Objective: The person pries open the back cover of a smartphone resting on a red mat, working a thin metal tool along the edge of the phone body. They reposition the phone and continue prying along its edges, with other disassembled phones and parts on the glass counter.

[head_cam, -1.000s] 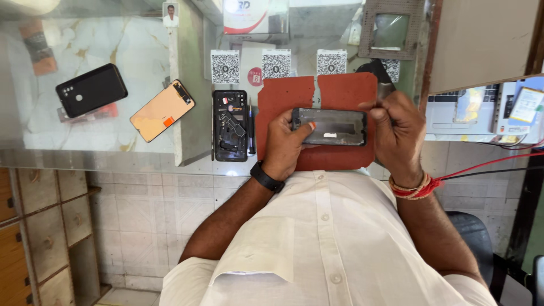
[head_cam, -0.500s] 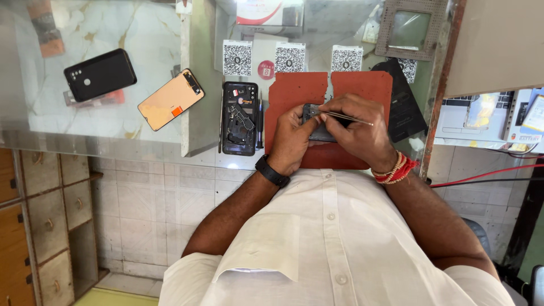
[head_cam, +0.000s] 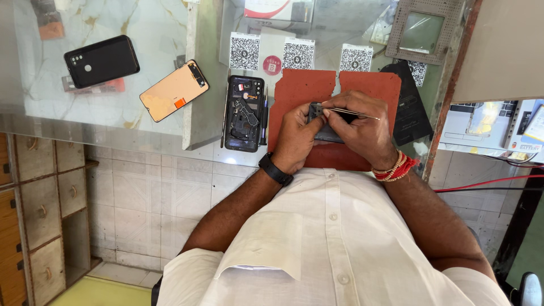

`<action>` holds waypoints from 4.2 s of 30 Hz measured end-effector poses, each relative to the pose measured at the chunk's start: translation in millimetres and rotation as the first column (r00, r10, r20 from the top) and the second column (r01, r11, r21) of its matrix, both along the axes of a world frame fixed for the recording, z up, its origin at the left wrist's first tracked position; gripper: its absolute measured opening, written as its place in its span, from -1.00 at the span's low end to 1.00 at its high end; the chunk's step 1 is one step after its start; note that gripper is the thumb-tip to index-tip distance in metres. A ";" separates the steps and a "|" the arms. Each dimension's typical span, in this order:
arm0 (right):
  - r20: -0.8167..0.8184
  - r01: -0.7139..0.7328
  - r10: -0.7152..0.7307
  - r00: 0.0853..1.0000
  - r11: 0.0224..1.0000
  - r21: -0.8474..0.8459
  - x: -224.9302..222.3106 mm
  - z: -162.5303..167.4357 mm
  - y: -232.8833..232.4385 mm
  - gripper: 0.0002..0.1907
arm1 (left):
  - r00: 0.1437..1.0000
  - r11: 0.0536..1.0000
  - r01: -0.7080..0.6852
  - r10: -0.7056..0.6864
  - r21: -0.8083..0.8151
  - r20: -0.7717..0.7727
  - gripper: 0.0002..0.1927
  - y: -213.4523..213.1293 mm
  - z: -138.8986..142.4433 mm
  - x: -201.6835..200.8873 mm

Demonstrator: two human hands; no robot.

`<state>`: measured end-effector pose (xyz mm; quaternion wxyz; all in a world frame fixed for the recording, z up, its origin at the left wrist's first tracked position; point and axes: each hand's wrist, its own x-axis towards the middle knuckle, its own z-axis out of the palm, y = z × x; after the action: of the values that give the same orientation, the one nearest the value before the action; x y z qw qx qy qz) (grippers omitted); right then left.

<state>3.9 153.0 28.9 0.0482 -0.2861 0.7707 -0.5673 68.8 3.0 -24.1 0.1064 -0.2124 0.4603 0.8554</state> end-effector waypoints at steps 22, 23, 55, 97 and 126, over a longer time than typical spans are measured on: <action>-0.140 -0.120 0.120 0.983 0.993 0.014 -0.3 3.0 5.5 -0.86 | 0.996 1.000 0.008 -0.006 0.018 -0.091 -0.83 -0.3 -12.0 6.1; -0.120 -0.122 0.122 0.985 0.992 0.008 -0.9 2.2 6.1 -0.86 | 0.987 1.000 0.004 -0.004 -0.005 -0.159 -0.82 0.1 -14.4 5.8; 0.096 -0.134 0.148 0.984 0.982 -0.134 -1.1 -15.3 9.6 -0.86 | 0.957 0.976 0.205 -0.215 -0.070 -0.195 -0.49 -15.6 -11.5 10.1; 0.000 -0.004 0.004 1.000 0.996 -0.091 5.4 -12.4 1.0 -0.87 | 0.962 0.966 0.198 -0.224 -0.169 -0.154 -0.54 -13.3 -12.8 7.7; 0.213 0.044 -0.019 0.977 0.993 -0.111 11.2 -18.2 -7.4 -0.93 | 0.986 0.987 0.158 -0.158 0.001 -0.061 -0.63 -13.2 -2.9 5.3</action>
<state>15.1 145.5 10.7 0.1043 -0.2143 0.7316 -0.6387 74.1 -10.1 -27.1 0.1604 -0.1488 0.4761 0.8517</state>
